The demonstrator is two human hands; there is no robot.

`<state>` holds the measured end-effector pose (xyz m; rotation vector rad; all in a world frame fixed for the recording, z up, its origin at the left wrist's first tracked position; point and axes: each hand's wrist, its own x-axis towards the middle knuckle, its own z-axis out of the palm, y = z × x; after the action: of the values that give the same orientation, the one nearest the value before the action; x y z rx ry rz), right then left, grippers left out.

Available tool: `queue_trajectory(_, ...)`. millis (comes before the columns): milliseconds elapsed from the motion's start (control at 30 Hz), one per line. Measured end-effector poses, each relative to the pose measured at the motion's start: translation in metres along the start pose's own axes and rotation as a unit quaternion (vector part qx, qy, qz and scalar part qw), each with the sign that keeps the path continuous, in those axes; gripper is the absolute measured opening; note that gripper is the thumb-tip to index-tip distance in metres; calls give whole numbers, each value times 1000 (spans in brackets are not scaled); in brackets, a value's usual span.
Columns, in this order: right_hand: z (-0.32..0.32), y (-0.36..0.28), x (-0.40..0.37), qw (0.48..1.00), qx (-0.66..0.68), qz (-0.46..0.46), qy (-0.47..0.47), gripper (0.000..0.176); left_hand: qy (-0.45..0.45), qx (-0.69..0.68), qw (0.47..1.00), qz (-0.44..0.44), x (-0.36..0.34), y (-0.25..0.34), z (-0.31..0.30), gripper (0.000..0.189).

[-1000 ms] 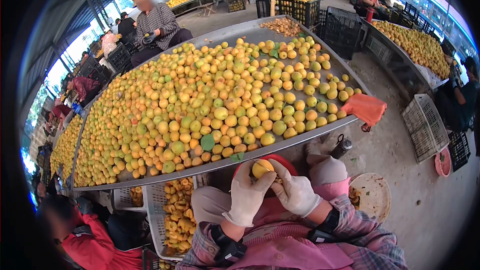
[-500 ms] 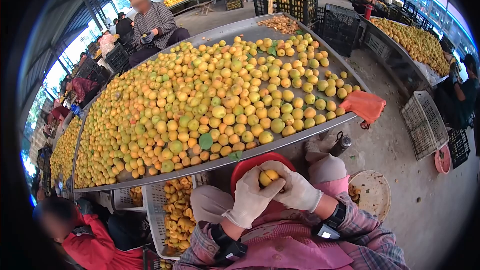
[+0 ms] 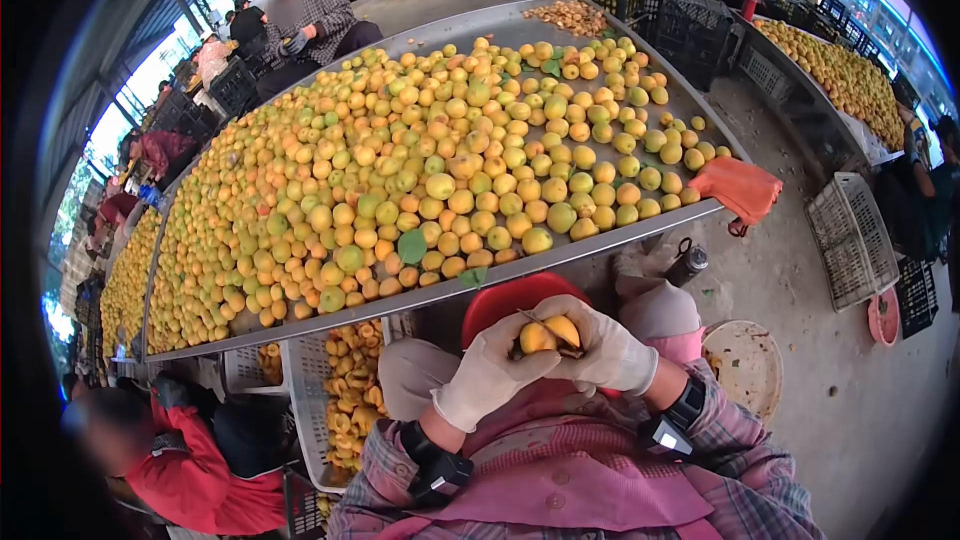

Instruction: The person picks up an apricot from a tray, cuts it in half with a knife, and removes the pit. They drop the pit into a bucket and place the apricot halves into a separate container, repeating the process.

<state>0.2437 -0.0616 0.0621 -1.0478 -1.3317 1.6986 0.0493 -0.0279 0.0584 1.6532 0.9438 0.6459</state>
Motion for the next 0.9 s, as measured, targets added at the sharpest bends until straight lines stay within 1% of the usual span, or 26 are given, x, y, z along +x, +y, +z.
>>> queue_trajectory(33,0,-1,0,1000,0,3,-2,57,-23,-19,999,-22,-1,-1,-2,39)
queue_trajectory(67,0,-3,0,999,30,31,16,57,-20,-21,999,-24,-2,-2,-4,39)
queue_trajectory(100,-1,-5,1,996,60,59,34,57,-24,-104,994,-25,-3,-5,-5,37)
queue_trajectory(133,-2,-4,2,996,70,50,27,59,-26,-186,982,-27,-5,-8,-6,36)
queue_trajectory(167,-2,-3,2,996,70,53,23,59,-22,-187,982,-29,-6,-12,-5,36)
queue_trajectory(233,2,-5,4,994,93,63,10,64,12,-318,946,-60,-10,-21,1,35)
queue_trajectory(267,2,-6,4,994,87,62,-15,73,24,-317,946,-61,-11,-21,1,35)
queue_trajectory(333,7,1,10,993,86,69,-35,76,-16,-282,955,-91,-13,-18,-3,31)
queue_trajectory(367,12,7,13,993,86,74,-39,79,-47,-297,947,-111,-15,-18,-8,26)
queue_trajectory(400,17,22,19,995,84,40,-44,82,-36,-259,960,-97,-16,-28,-9,24)
queue_trajectory(433,19,27,22,992,96,54,-56,83,-27,-220,971,-85,-17,-40,-10,22)
queue_trajectory(467,21,26,23,990,91,79,-68,83,-9,-223,971,-90,-22,-43,-11,22)
queue_trajectory(500,23,24,25,988,84,103,-76,83,-4,-207,976,-68,-24,-45,-13,22)
queue_trajectory(533,27,26,29,987,82,107,-87,83,-3,-190,981,-45,-28,-47,-15,22)
queue_trajectory(567,31,29,32,987,87,106,-87,83,6,-191,980,-47,-34,-50,-18,22)
queue_trajectory(633,36,25,36,986,93,107,-91,82,49,-247,958,-137,-45,-54,-23,24)
queue_trajectory(667,38,14,37,986,91,116,-80,82,95,-230,953,-170,-54,-50,-32,25)
queue_trajectory(700,40,9,38,986,89,125,-69,81,137,-208,951,-183,-65,-47,-43,24)
queue_trajectory(733,39,14,39,990,88,105,-21,79,171,-97,971,-139,-81,-74,-55,25)
queue_trajectory(767,38,18,39,991,107,75,35,73,220,-166,946,-172,-95,-69,-66,24)
queue_trajectory(800,34,30,41,987,133,59,73,69,281,-37,954,-99,-115,-112,-78,32)
queue_trajectory(833,30,43,41,980,159,43,111,65,304,-52,914,-263,-128,-99,-93,35)
queue_trajectory(867,28,50,37,980,147,49,127,55,352,-29,886,-301,-152,-135,-106,40)
queue_trajectory(900,27,58,34,980,148,51,124,55,394,31,865,-310,-182,-184,-121,47)
